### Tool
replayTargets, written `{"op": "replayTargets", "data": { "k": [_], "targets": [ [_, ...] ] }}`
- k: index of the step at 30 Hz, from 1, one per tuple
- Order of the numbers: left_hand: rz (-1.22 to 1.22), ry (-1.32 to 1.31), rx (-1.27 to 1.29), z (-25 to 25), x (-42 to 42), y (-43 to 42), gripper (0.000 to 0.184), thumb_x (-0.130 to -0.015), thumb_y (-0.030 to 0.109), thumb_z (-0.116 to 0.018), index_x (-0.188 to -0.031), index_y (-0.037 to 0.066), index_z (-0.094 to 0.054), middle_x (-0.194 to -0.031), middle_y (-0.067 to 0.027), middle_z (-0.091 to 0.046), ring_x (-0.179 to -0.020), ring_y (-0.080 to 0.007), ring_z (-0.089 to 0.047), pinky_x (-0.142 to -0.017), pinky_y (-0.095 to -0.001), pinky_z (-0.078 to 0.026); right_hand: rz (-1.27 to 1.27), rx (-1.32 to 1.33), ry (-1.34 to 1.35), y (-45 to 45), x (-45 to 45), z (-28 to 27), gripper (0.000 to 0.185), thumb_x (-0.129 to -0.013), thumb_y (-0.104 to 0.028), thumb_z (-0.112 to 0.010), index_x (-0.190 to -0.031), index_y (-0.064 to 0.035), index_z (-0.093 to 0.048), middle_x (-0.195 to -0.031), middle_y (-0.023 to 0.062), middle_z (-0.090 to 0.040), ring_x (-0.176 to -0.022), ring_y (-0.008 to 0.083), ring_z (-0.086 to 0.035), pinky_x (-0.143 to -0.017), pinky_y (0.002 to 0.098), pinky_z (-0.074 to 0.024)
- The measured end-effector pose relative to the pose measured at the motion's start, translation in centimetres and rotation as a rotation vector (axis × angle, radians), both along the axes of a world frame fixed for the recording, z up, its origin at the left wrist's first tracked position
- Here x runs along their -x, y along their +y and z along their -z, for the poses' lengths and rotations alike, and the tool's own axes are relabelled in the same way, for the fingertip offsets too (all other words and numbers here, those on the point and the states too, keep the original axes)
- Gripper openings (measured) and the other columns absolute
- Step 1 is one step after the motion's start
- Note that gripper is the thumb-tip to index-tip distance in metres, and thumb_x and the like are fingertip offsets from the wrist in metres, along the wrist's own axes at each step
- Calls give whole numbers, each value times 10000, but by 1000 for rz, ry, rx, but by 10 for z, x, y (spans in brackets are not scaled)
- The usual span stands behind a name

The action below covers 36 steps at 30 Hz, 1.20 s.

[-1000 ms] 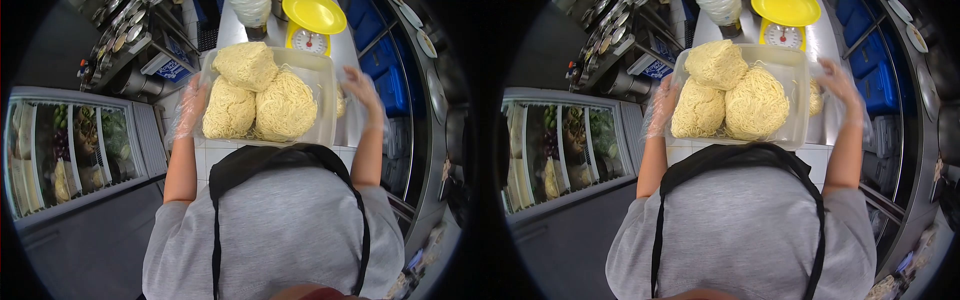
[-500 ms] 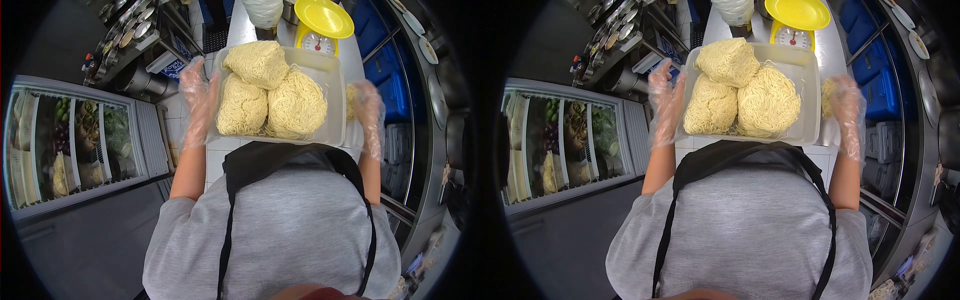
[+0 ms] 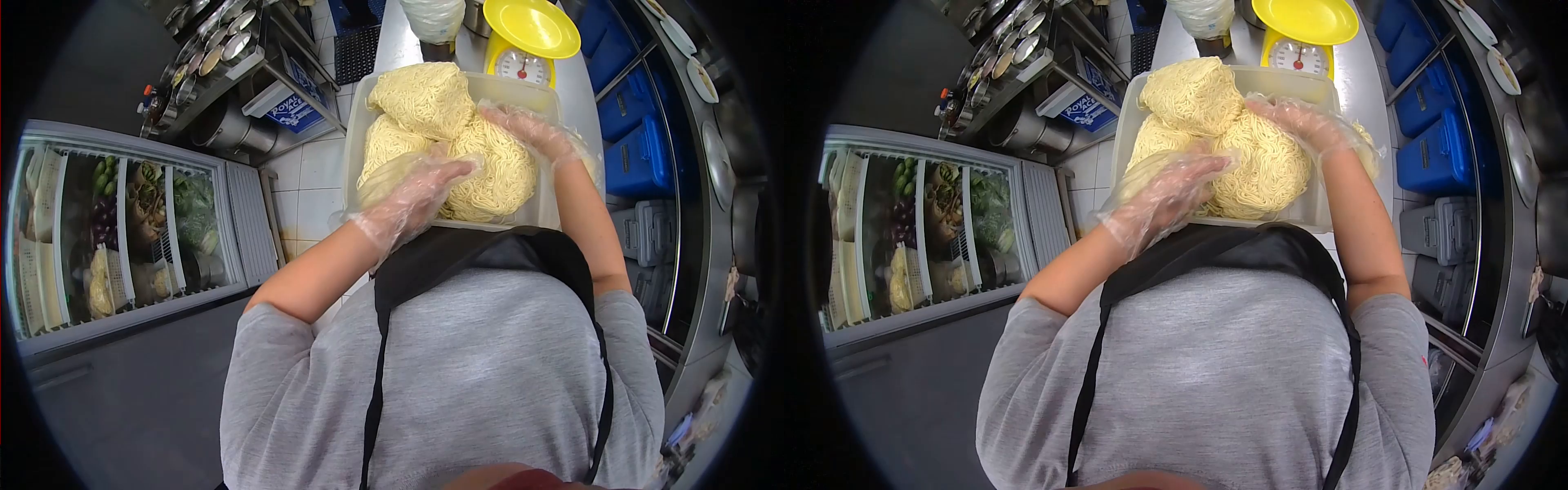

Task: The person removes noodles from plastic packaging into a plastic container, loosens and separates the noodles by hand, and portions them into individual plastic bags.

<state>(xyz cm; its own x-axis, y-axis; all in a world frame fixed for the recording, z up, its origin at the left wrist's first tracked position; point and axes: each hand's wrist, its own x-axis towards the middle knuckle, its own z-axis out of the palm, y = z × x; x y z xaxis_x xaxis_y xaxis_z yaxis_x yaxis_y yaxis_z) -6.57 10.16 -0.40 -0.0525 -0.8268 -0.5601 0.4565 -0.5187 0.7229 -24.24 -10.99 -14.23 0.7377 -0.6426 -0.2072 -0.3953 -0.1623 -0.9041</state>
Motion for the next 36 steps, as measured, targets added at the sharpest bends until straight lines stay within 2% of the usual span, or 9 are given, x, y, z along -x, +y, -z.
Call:
{"op": "replayTargets", "data": {
  "k": [3, 5, 9, 14, 21, 24, 26, 33, 36],
  "targets": [
    [409, -650, 516, 30, 3, -9, 536, -857, 113, -628, -1325, 26, -383, -1223, -132, -528, -1108, -232, -547, -921, -294, -469, -11, -155, -322, 4, 13, -6, 782, -807, -495, -613, -1346, 28, -395, -1340, 188, -455, -1272, 275, -403, -1061, 367, -307],
    [-22, -18, 141, 37, 22, -19, 485, -840, 79, -625, -1256, -26, -399, -1109, -163, -571, -918, -236, -610, -855, -307, -499, 190, 99, 261, 48, 9, -84, 798, -761, -462, -683, -1332, 22, -408, -1312, 208, -467, -1248, 284, -421, -1059, 365, -313],
    [142, 20, 231, 34, 13, -32, 438, -831, 42, -631, -1211, -64, -439, -1115, -173, -580, -964, -232, -610, -870, -308, -498, 234, 226, 314, 70, 24, -110, 770, -722, -329, -760, -1322, 12, -418, -1288, 187, -485, -1216, 254, -446, -1042, 350, -332],
    [125, 161, 186, 24, 23, -40, 504, -793, 21, -677, -1209, -113, -427, -1130, -175, -585, -1029, -236, -599, -906, -310, -486, 306, 33, -262, 86, 37, -104, 617, -679, -182, -791, -1206, -29, -510, -1152, 119, -561, -1091, 212, -521, -951, 335, -412],
    [45, -33, 289, 28, 16, -23, 547, -752, 58, -721, -1191, -78, -425, -1153, -163, -559, -1049, -251, -574, -928, -321, -460, 153, 319, -312, 81, 51, -112, 468, -725, -70, -707, -1164, -60, -545, -1123, 67, -546, -1094, 199, -501, -988, 316, -369],
    [206, -405, 386, 44, -1, -19, 665, -733, 82, -752, -1279, 7, -380, -1205, -137, -500, -1156, -237, -499, -940, -337, -464, 59, 187, -364, 76, 54, -103, 348, -765, -43, -656, -1101, -56, -565, -1155, 50, -520, -1133, 191, -473, -991, 307, -360],
    [480, -978, 552, 50, -11, -21, 725, -697, 84, -781, -1286, 15, -364, -1221, -120, -470, -1184, -232, -466, -965, -337, -441, 48, 79, -520, 74, 51, -83, 258, -785, -42, -643, -1034, -54, -579, -1153, 33, -506, -1117, 174, -473, -972, 301, -372],
    [240, -730, 633, 42, 6, -41, 844, -653, 65, -803, -1332, 32, -304, -1257, -108, -462, -1165, -215, -477, -1005, -333, -401, -22, -407, -727, 71, 51, -60, 255, -807, -77, -642, -1047, -79, -558, -1101, 15, -504, -1050, 128, -482, -938, 285, -384],
    [229, -240, 506, 37, 7, -55, 864, -650, 21, -780, -1352, 36, -277, -1259, -113, -468, -1164, -198, -479, -1004, -324, -399, -51, -416, -794, 83, 38, -72, 275, -821, -114, -624, -1083, -91, -540, -1107, 24, -507, -1050, 137, -488, -946, 293, -383]
  ]
}}
